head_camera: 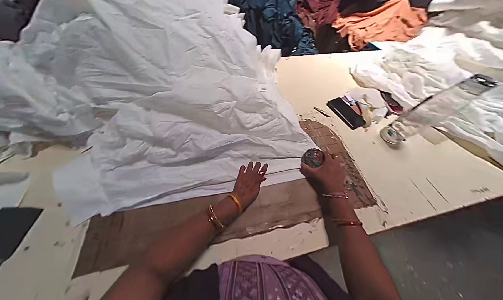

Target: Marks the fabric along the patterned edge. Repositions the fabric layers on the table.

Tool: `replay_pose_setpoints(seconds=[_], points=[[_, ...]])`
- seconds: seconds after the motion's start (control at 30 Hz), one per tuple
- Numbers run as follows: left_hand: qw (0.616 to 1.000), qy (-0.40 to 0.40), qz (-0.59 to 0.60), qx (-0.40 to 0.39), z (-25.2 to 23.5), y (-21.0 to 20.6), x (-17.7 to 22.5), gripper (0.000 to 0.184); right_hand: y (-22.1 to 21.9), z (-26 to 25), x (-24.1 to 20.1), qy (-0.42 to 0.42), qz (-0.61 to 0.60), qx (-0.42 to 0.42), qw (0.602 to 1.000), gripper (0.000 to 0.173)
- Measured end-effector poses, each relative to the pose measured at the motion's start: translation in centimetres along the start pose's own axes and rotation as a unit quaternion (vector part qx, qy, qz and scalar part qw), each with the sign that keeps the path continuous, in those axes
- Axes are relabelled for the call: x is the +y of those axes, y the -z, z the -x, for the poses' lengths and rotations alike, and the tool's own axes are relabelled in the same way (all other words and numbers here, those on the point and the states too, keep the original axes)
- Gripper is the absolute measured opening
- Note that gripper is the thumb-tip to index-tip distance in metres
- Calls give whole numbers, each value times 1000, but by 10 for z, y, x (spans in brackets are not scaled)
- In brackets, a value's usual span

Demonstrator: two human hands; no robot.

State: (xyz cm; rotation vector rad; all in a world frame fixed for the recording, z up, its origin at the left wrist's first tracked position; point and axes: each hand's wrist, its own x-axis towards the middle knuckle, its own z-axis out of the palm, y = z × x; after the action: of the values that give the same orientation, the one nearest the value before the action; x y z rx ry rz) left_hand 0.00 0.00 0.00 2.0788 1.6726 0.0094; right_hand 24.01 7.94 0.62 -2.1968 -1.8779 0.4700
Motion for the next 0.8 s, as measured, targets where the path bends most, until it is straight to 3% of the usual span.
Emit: replay_pose_setpoints(seconds=[0.1, 0.2, 0.27, 0.33, 0.4, 0.43, 0.5, 0.57, 0.63, 0.7, 0.8], points=[[968, 174, 83, 159, 80, -14, -95, 44, -13, -4, -1, 25, 24, -8, 999, 96], [886, 337, 91, 305, 160, -18, -194, 37, -9, -14, -7, 9, 81, -23, 996, 95], [844, 388, 105, 356, 209, -18, -253, 35, -8, -15, -22, -3, 145, -43, 988, 89], [857, 351, 128, 355, 241, -16, -295, 40, -17, 1, -64, 65, 153, -14, 986, 70], [888, 272, 149, 340, 251, -16, -322, 42, -39, 36, -124, 243, 86, 6, 966, 55], [895, 248, 163, 334, 252, -13, -328, 42, -54, 59, -157, 349, 42, -19, 936, 44], [898, 223, 200, 321, 256, -5, -331, 42, -84, 118, -225, 541, 20, -141, 829, 28], [895, 209, 227, 322, 260, -2, -335, 44, -108, 176, -289, 636, 85, -277, 715, 35], [893, 199, 237, 326, 264, -3, -338, 44, -134, 214, -342, 646, 177, -356, 652, 48], [895, 177, 237, 335, 266, -6, -343, 42, -155, 229, -378, 634, 223, -364, 645, 52], [903, 162, 231, 323, 271, 1, -344, 40, -168, 233, -394, 632, 230, -350, 652, 57]])
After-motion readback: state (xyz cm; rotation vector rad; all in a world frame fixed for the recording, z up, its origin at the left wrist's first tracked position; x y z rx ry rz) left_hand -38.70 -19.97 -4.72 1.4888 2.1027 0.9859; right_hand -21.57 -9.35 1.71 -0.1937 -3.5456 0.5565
